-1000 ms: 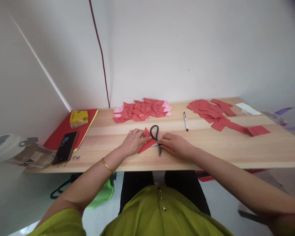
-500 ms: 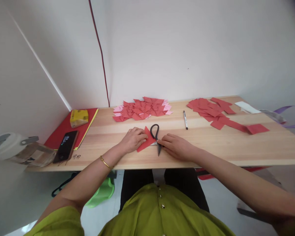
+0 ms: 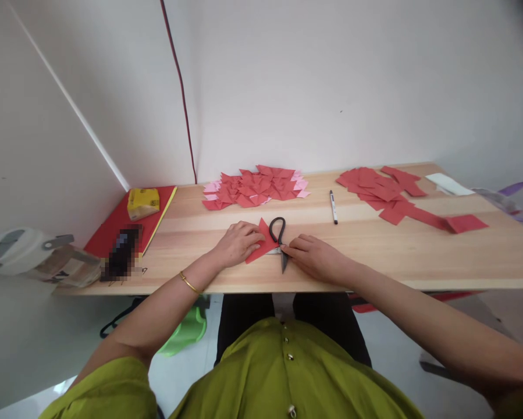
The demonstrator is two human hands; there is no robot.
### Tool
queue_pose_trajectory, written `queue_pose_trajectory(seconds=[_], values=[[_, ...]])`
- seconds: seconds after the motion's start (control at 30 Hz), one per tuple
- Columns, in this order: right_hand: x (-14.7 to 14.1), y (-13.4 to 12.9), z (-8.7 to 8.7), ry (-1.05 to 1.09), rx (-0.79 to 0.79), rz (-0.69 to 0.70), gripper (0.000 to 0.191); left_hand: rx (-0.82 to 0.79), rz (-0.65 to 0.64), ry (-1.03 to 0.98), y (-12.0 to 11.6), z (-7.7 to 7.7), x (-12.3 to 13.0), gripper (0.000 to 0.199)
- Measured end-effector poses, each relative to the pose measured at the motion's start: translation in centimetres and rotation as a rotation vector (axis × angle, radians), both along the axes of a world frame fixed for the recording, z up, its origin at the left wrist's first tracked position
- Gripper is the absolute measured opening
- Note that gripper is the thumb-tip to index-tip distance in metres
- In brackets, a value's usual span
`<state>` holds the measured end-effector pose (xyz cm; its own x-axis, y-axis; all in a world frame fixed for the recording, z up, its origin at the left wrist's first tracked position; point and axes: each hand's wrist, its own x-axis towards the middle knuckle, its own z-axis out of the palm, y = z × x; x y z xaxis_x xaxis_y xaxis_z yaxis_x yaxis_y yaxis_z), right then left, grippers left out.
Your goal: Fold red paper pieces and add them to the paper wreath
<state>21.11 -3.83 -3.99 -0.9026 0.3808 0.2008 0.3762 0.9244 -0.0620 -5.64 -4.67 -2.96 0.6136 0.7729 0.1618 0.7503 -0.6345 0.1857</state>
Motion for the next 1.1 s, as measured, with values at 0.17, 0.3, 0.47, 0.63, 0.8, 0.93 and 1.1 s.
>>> queue_pose_trajectory(seconds=[0.17, 0.3, 0.47, 0.63, 0.8, 0.93, 1.1], values=[[-0.9, 0.0, -0.3, 0.011, 0.005, 0.021, 0.038, 0.006, -0.008, -0.005, -0.1, 0.2, 0.1, 0.029], [-1.0, -0.3, -0.2, 0.008, 0.005, 0.054, 0.038, -0.002, -0.003, -0.012, -0.1, 0.3, 0.1, 0.029], [-1.4, -0.8, 0.3, 0.016, -0.001, 0.015, 0.036, -0.003, -0.007, -0.015, -0.1, 0.3, 0.1, 0.026], [-1.7, -1.1, 0.1, 0.004, 0.008, 0.027, 0.036, -0.002, 0.009, -0.018, -0.1, 0.2, 0.1, 0.023], [-2.1, -1.3, -0.1, 0.024, 0.008, 0.017, 0.035, 0.011, 0.005, -0.02, -0.2, 0.4, 0.2, 0.021], [-2.4, -1.5, -0.1, 0.033, 0.012, 0.046, 0.034, 0.019, 0.001, -0.01, -0.3, 0.5, 0.3, 0.021], [-2.7, -1.8, -0.3, 0.026, -0.018, 0.038, 0.034, 0.042, 0.003, 0.017, -0.3, 0.2, 0.4, 0.021]])
